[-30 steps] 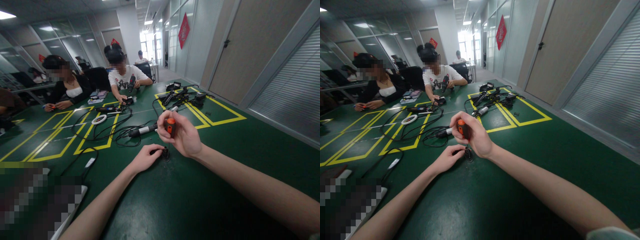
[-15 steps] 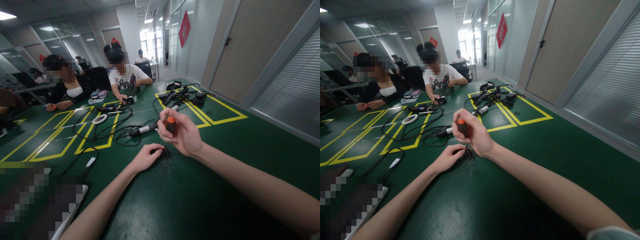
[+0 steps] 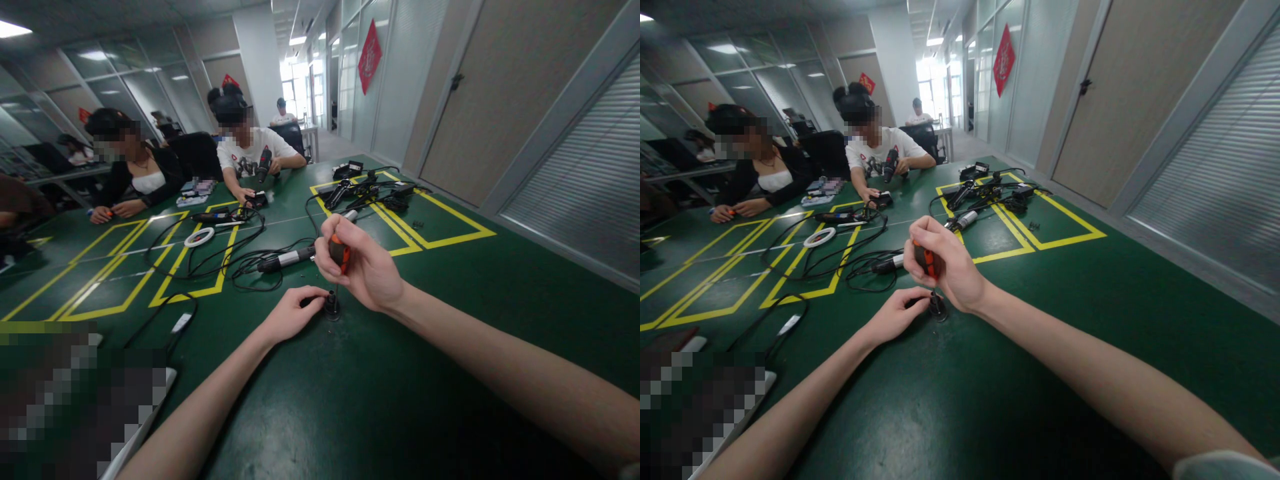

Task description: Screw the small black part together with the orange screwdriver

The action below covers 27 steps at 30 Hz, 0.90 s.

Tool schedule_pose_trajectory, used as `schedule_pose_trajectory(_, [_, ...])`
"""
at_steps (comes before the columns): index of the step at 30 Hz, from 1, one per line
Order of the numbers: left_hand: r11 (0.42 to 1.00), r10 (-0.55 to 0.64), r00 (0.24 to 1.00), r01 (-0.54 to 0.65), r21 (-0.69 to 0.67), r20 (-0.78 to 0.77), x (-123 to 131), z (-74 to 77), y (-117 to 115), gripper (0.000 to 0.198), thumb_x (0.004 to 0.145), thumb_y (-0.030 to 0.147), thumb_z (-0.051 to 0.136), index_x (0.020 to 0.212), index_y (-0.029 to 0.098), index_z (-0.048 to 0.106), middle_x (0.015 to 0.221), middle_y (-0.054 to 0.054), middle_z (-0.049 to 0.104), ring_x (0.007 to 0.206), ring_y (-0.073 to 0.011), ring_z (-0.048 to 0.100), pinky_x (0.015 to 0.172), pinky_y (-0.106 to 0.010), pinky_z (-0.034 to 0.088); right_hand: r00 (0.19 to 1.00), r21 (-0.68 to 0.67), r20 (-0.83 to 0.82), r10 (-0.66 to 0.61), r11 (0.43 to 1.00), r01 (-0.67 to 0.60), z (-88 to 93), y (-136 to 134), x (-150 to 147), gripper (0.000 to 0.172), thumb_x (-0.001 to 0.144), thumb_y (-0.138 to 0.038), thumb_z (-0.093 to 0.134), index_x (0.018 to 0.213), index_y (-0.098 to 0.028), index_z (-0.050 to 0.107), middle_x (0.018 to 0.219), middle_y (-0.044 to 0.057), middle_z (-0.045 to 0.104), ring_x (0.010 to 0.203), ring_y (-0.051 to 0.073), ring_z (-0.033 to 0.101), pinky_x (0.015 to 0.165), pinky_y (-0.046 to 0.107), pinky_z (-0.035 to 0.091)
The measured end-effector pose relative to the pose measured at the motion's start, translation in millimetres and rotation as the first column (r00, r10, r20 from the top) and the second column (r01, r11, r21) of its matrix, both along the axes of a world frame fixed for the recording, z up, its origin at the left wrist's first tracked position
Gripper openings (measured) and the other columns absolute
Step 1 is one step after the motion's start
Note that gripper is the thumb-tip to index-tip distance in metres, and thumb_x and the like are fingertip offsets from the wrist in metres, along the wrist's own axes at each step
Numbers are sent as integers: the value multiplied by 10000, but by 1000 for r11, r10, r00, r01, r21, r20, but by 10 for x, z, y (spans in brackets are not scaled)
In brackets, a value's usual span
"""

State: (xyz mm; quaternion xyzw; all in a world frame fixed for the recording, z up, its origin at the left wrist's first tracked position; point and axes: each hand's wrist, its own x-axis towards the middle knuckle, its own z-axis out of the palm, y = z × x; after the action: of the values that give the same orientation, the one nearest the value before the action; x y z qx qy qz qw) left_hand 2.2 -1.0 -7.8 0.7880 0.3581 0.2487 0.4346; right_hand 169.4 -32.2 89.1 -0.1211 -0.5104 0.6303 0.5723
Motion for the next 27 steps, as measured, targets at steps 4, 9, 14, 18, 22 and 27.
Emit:
schedule_pose_trajectory(4, [1000, -1, 1000, 1, 5, 4, 2, -4, 1, 301, 963, 268, 565, 1101, 133, 796, 1062, -80, 799, 1014, -225, 708, 1028, -328, 509, 1000, -3, 19, -12, 1000, 12, 6, 12, -1, 359, 928, -508, 664, 793, -216, 505, 553, -76, 516, 420, 68, 360, 419, 209, 243])
schedule_pose_trajectory(9, [1000, -3, 1000, 3, 1, 5, 3, 4, -6, 288, 968, 270, 564, 1062, 132, 798, 1044, -76, 800, 1000, -220, 709, 1018, -320, 513, 999, -21, 38, -15, 1000, 16, 15, 7, 9, 437, 915, -594, 649, 756, -206, 524, 517, -77, 464, 412, 65, 324, 417, 213, 232])
schedule_pose_trajectory(14, [1000, -3, 1000, 3, 7, 4, 0, 11, -3, 299, 970, 268, 563, 1099, 136, 799, 1057, -76, 801, 998, -221, 711, 1020, -324, 515, 1000, 18, 24, -2, 1000, 2, 3, -4, 16, 309, 877, -439, 703, 830, -229, 480, 552, -93, 515, 410, 63, 333, 412, 204, 235])
schedule_pose_trajectory(18, [1000, -3, 1000, 3, 13, 13, -3, 4, 0, 288, 968, 258, 569, 1098, 155, 804, 1057, -64, 805, 998, -220, 713, 1018, -322, 520, 998, 32, 49, -25, 999, 23, -9, 14, 27, 303, 895, -440, 676, 786, -216, 503, 572, -71, 551, 414, 66, 399, 415, 211, 278])
schedule_pose_trajectory(22, [1000, -2, 1000, 2, 17, 17, -4, -7, -1, 287, 966, 263, 571, 1092, 154, 806, 1057, -61, 807, 997, -220, 716, 1016, -319, 522, 998, 10, 63, -19, 1000, 19, -2, 18, 31, 365, 916, -523, 636, 770, -201, 542, 554, -60, 528, 419, 73, 406, 422, 221, 286])
schedule_pose_trajectory(27, [1000, -2, 1000, 2, 6, 20, 1, -10, 0, 299, 963, 269, 573, 1107, 141, 802, 1115, -76, 802, 1010, -222, 718, 1026, -323, 520, 999, 10, 40, 1, 1000, -2, 7, -2, 20, 326, 902, -491, 663, 837, -228, 483, 568, -86, 519, 415, 65, 342, 414, 205, 235])
